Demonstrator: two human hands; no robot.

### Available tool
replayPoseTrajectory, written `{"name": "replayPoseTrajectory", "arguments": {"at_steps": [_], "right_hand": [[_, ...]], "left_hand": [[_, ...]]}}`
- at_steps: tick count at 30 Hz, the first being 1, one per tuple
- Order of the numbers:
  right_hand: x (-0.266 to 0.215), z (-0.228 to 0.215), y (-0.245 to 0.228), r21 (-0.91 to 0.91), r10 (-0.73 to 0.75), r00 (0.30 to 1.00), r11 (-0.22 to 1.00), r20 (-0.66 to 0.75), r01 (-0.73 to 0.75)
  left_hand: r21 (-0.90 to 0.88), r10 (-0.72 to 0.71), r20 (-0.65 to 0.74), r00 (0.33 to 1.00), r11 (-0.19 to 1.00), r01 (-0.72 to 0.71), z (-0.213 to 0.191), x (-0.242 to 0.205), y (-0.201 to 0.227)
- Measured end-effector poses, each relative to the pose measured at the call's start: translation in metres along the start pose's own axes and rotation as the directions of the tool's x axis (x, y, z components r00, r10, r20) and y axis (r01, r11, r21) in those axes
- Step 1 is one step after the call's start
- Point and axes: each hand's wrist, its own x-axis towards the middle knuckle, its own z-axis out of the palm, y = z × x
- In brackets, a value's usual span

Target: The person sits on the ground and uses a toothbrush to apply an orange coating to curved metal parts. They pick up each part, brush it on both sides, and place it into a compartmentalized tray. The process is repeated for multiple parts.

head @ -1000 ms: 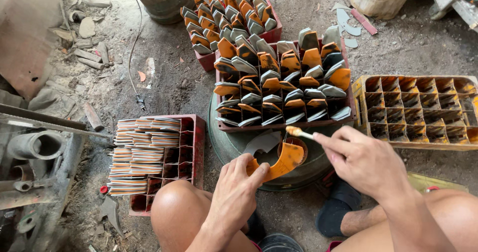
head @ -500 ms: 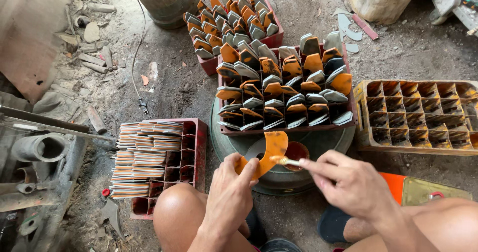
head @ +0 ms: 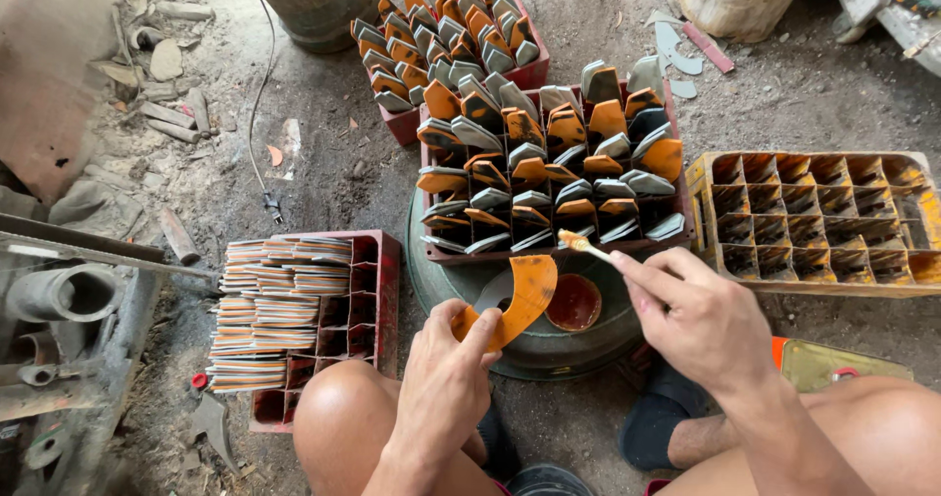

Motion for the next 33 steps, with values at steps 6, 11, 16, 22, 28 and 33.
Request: {"name": "replayPoseTrajectory", "arguments": {"at_steps": [6, 11, 16, 22, 28, 33], "right_hand": [[-0.001, 0.003, -0.008, 0.204, -0.09, 0.981, 0.977, 0.174, 0.054], [0.008, 0.014, 0.015, 0.066, 0.037, 0.999, 0.997, -0.038, -0.034], [-0.003, 0.02, 0.032, 0.785, 0.127, 0.939, 0.519, 0.32, -0.338], [-0.034, 0.05, 0.027, 0.926, -0.126, 0.932, -0.126, 0.34, -0.355], [-0.042, 0.043, 0.033, 0.828, 0.07, 0.919, -0.463, 0.388, -0.315], [-0.045, 0.034, 0.045, 0.881, 0.211, 0.857, -0.165, 0.471, -0.444]], "left_hand": [[-0.003, -0.003, 0.075, 0.997, 1.0, 0.003, -0.006, 0.002, 0.002], [-0.035, -0.003, 0.1, 0.995, 0.999, 0.007, -0.002, -0.004, 0.002], [-0.377, 0.065, 0.226, 0.972, 0.926, 0.026, 0.003, -0.006, -0.006], [-0.587, 0.312, 0.228, 0.922, 0.799, -0.126, 0.024, -0.004, -0.019], [-0.706, -0.088, 0.363, 0.928, 0.624, 0.335, 0.038, -0.01, -0.027], [-0.711, -0.122, 0.478, 0.87, 0.528, 0.465, 0.039, -0.011, -0.031]]}}
